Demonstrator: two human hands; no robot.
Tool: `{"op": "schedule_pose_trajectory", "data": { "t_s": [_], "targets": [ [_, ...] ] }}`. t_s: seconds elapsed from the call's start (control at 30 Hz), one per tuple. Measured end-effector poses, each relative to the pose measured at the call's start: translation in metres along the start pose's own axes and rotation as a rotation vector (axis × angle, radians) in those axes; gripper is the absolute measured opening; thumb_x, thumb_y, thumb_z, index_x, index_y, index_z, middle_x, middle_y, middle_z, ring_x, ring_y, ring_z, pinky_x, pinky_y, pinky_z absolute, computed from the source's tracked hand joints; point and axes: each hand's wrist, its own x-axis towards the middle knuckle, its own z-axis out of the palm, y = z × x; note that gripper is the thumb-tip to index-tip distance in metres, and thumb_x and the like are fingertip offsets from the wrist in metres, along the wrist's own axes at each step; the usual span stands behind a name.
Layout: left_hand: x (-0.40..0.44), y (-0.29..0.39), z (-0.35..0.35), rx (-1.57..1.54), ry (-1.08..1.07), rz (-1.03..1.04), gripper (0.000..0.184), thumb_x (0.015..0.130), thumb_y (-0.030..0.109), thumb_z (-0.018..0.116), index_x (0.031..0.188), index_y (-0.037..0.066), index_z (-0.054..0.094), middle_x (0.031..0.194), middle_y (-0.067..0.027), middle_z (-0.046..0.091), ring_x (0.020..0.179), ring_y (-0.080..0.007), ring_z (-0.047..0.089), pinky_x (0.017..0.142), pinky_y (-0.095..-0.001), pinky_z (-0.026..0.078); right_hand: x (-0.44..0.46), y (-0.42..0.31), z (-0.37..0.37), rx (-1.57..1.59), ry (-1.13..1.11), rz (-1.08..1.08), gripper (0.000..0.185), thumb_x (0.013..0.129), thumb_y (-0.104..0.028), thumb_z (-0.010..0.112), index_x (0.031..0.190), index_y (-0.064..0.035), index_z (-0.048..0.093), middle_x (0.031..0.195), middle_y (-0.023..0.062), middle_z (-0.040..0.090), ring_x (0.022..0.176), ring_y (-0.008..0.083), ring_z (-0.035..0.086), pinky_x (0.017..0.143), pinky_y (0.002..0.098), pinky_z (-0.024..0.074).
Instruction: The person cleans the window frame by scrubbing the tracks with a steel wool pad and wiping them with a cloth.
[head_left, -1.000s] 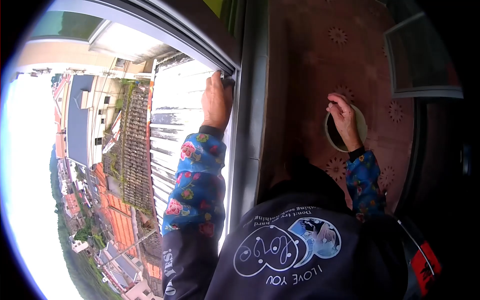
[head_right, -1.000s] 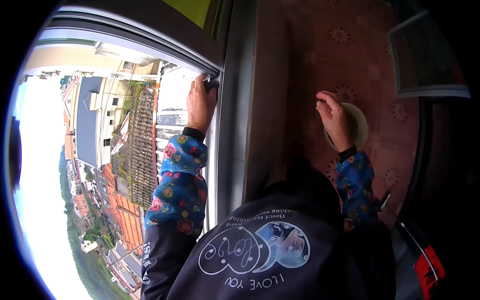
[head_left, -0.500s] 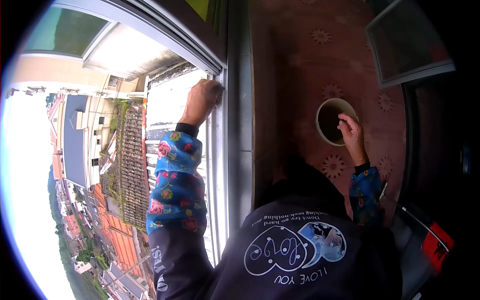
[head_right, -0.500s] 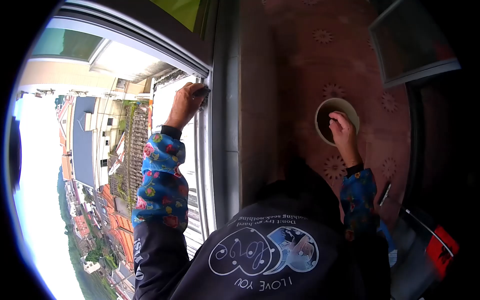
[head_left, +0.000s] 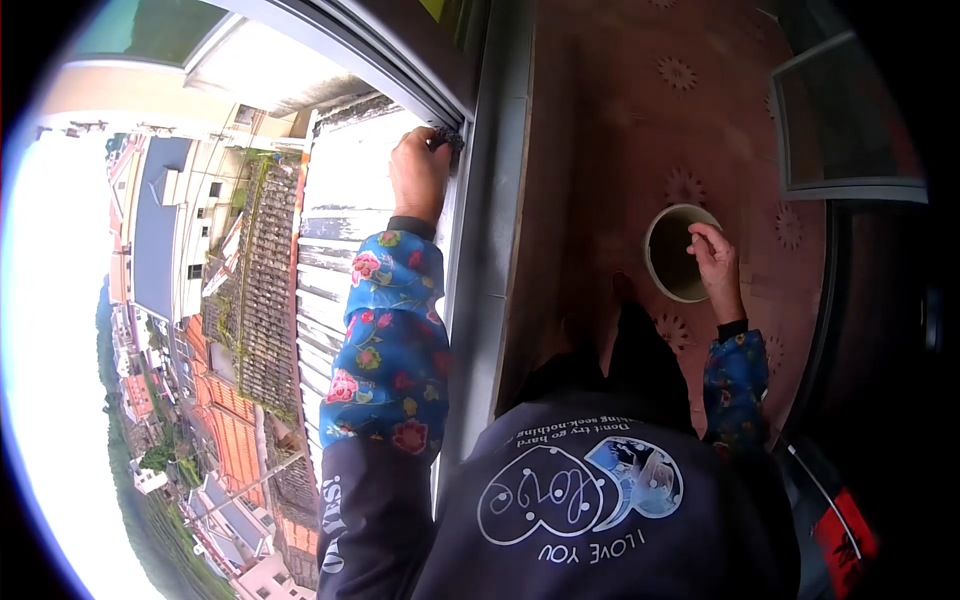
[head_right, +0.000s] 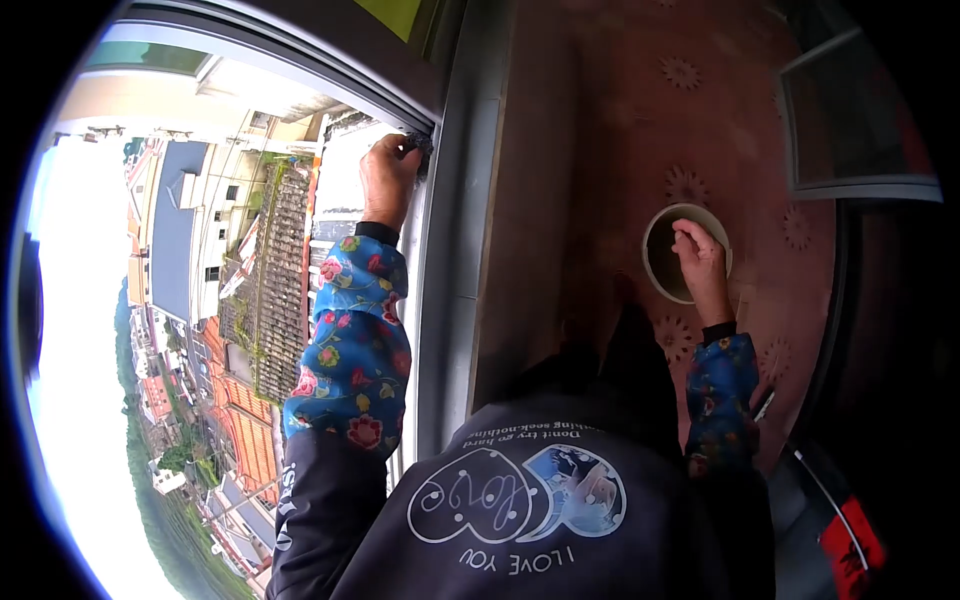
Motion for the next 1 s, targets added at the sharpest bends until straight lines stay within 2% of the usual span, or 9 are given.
{"op": "schedule_pose_trajectory", "data": {
  "t_s": [0.2, 0.27, 0.33, 0.43, 0.6, 0.73, 0.8, 0.93, 1.0],
  "targets": [
    [-0.001, 0.001, -0.001, -0.113, -0.019, -0.019, 0.018, 0.074, 0.003, 0.061, 0.091, -0.001, 0.068, 0.082, -0.0182, 0.067, 0.078, -0.035, 0.065, 0.075, -0.0388, 0.051, 0.041, -0.024, 0.01, -0.042, -0.105, -0.127, 0.018, 0.092, -0.009, 0.055, 0.105, 0.0015, 0.061, 0.084, 0.0046, 0.064, 0.075, 0.0124, 0.06, 0.07, 0.0259, 0.048],
    [-0.01, 0.001, -0.015, -0.108, -0.117, 0.037, 0.019, 0.073, -0.001, 0.056, 0.087, -0.001, 0.068, 0.081, -0.0203, 0.066, 0.076, -0.0334, 0.067, 0.073, -0.0364, 0.052, 0.049, -0.021, 0.011, -0.082, -0.132, -0.192, 0.018, 0.091, -0.009, 0.056, 0.105, 0.0014, 0.061, 0.081, 0.0075, 0.064, 0.073, 0.0138, 0.06, 0.069, 0.0261, 0.048],
    [-0.03, 0.01, -0.042, -0.16, -0.334, -0.166, 0.021, 0.073, -0.003, 0.055, 0.09, -0.002, 0.068, 0.081, -0.0209, 0.066, 0.076, -0.0326, 0.067, 0.072, -0.0354, 0.052, 0.058, -0.008, 0.003, -0.14, -0.148, -0.184, 0.018, 0.091, -0.01, 0.056, 0.104, 0.0011, 0.061, 0.081, 0.0097, 0.064, 0.073, 0.0147, 0.061, 0.069, 0.027, 0.0483],
    [-0.066, -0.024, -0.054, -0.092, -0.317, -0.091, 0.02, 0.077, -0.002, 0.056, 0.094, -0.002, 0.067, 0.076, -0.0123, 0.067, 0.071, -0.0154, 0.065, 0.067, -0.0291, 0.052, 0.06, 0.01, -0.005, -0.083, -0.169, -0.049, 0.02, 0.093, -0.015, 0.054, 0.105, -0.0007, 0.061, 0.08, 0.0043, 0.062, 0.076, 0.0133, 0.06, 0.07, 0.0274, 0.0481],
    [-0.05, -0.011, -0.031, 0.062, -0.082, 0.057, 0.019, 0.074, 0.0, 0.06, 0.092, 0.0, 0.067, 0.085, -0.018, 0.066, 0.079, -0.0324, 0.067, 0.072, -0.035, 0.052, 0.068, 0.019, -0.014, -0.085, -0.192, 0.015, 0.02, 0.094, -0.017, 0.052, 0.104, -0.0019, 0.061, 0.081, 0.0012, 0.058, 0.076, 0.0111, 0.057, 0.071, 0.0257, 0.0461],
    [-0.013, 0.012, -0.012, 0.145, -0.037, -0.07, 0.021, 0.077, 0.006, 0.06, 0.096, 0.002, 0.068, 0.091, -0.0184, 0.066, 0.086, -0.0339, 0.065, 0.076, -0.0384, 0.051, 0.075, 0.007, -0.009, -0.089, -0.265, -0.011, 0.02, 0.094, -0.015, 0.052, 0.105, -0.0015, 0.061, 0.084, 0.0017, 0.06, 0.075, 0.0109, 0.056, 0.072, 0.0257, 0.046],
    [-0.023, -0.001, -0.007, 0.148, 0.047, 0.033, 0.02, 0.078, 0.006, 0.06, 0.095, 0.002, 0.068, 0.084, -0.0175, 0.067, 0.08, -0.0314, 0.066, 0.073, -0.0375, 0.051, 0.073, -0.009, -0.001, -0.092, -0.272, -0.054, 0.019, 0.093, -0.014, 0.053, 0.105, -0.0014, 0.061, 0.083, 0.0024, 0.061, 0.074, 0.0113, 0.056, 0.071, 0.0259, 0.0465],
    [-0.056, 0.016, -0.05, -0.103, -0.3, -0.266, 0.019, 0.079, 0.004, 0.058, 0.094, 0.002, 0.068, 0.069, -0.0136, 0.066, 0.063, -0.0236, 0.066, 0.061, -0.0326, 0.051, 0.078, -0.008, 0.002, -0.145, -0.289, -0.182, 0.018, 0.093, -0.012, 0.054, 0.104, -0.0016, 0.062, 0.081, 0.004, 0.061, 0.072, 0.0126, 0.058, 0.068, 0.0262, 0.0474],
    [-0.082, 0.005, -0.062, -0.008, -0.327, -0.267, 0.019, 0.078, 0.002, 0.056, 0.094, 0.001, 0.068, 0.072, -0.0142, 0.066, 0.062, -0.0238, 0.066, 0.06, -0.0321, 0.051, 0.08, 0.006, -0.001, -0.135, -0.273, -0.17, 0.016, 0.092, -0.012, 0.054, 0.103, -0.0017, 0.062, 0.081, 0.0058, 0.063, 0.071, 0.0139, 0.061, 0.067, 0.0265, 0.0482]
  ]
}}
